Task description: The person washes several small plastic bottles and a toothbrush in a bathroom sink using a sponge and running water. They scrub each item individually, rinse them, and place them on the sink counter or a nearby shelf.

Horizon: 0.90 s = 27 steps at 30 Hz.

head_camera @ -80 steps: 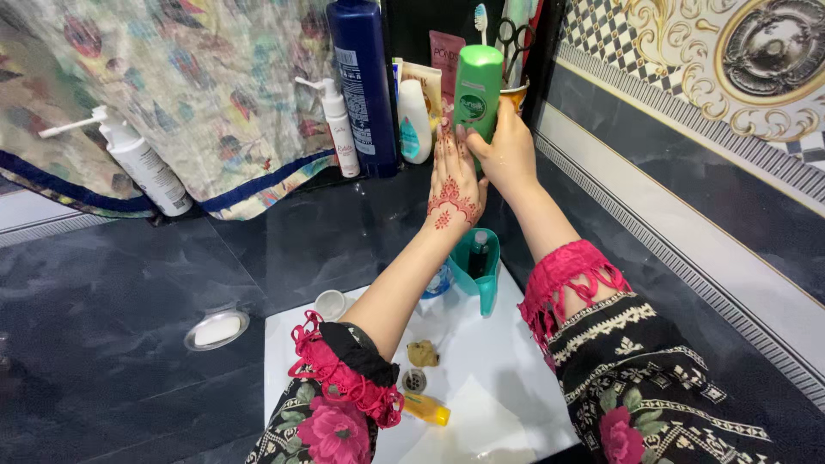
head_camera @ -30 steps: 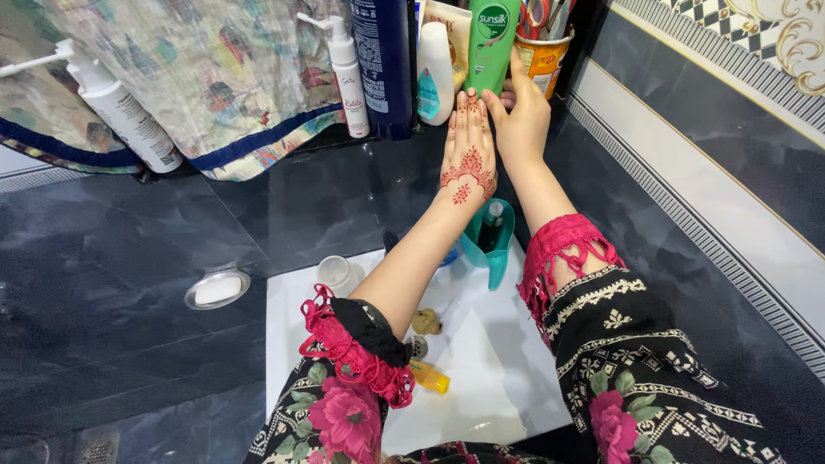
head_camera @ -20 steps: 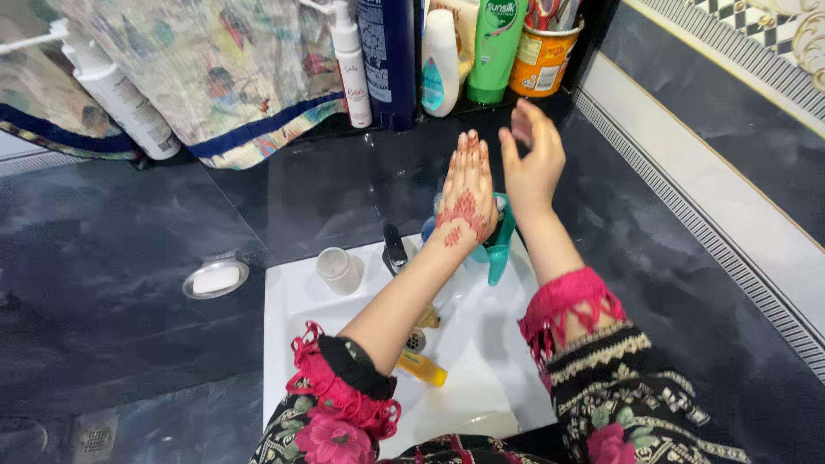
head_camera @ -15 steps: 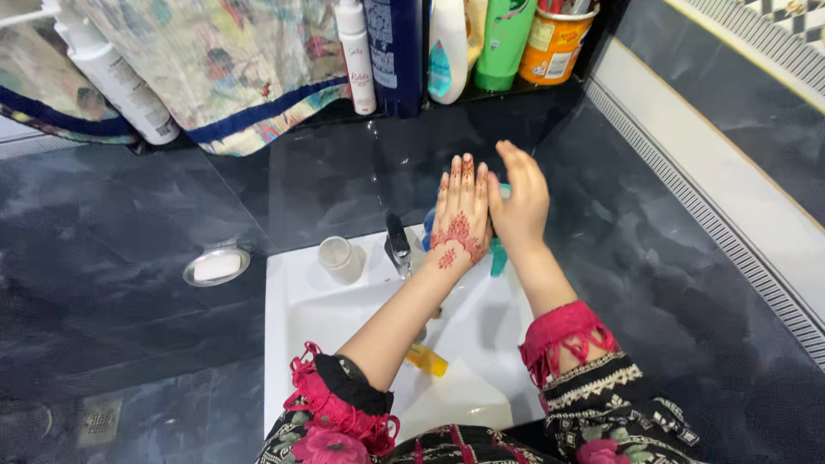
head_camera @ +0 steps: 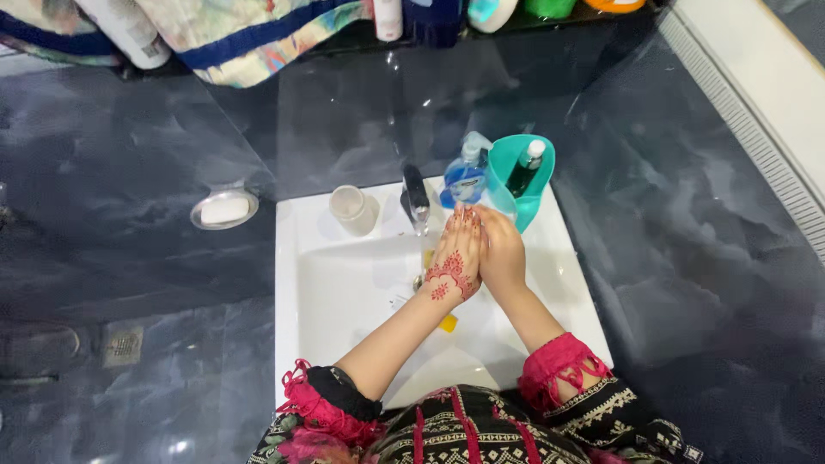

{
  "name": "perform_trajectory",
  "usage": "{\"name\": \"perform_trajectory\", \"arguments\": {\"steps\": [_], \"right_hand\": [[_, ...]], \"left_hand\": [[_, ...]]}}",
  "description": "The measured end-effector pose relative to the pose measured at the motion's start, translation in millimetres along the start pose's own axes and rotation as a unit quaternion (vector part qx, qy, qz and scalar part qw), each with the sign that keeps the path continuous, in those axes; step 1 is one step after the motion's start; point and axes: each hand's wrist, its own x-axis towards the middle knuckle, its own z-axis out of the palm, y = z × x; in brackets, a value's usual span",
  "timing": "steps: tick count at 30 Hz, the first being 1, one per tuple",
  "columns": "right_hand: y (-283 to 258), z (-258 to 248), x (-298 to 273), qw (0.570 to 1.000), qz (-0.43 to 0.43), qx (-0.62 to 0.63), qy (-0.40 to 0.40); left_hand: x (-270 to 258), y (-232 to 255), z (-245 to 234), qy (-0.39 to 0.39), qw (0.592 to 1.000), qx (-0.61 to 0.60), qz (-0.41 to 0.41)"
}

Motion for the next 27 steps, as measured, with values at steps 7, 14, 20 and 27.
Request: {"name": "perform_trajectory", "arguments": {"steps": [7, 14, 20, 27], "right_hand": [[6.3, 31.8, -32.1, 0.997, 0.003, 0.020, -0.077], [27.7, 81.3, -61.6, 0.985, 0.038, 0.033, -0.164], [90.3, 163.2, -88.0, 0.954, 0.143, 0.080, -0.251], [112.5, 204.4, -84.7, 0.885, 0.209, 0.292, -0.297]], "left_hand": [[-52.4, -34.2, 63.2, 0.001, 0.999, 0.001, -0.034], [-99.1, -74.9, 107.1, 0.044, 0.998, 0.005, -0.040], [-125.5, -105.5, 117.3, 0.075, 0.996, 0.011, -0.053], [-135.4, -136.8, 128.1, 0.119, 0.961, -0.147, -0.201]]}}
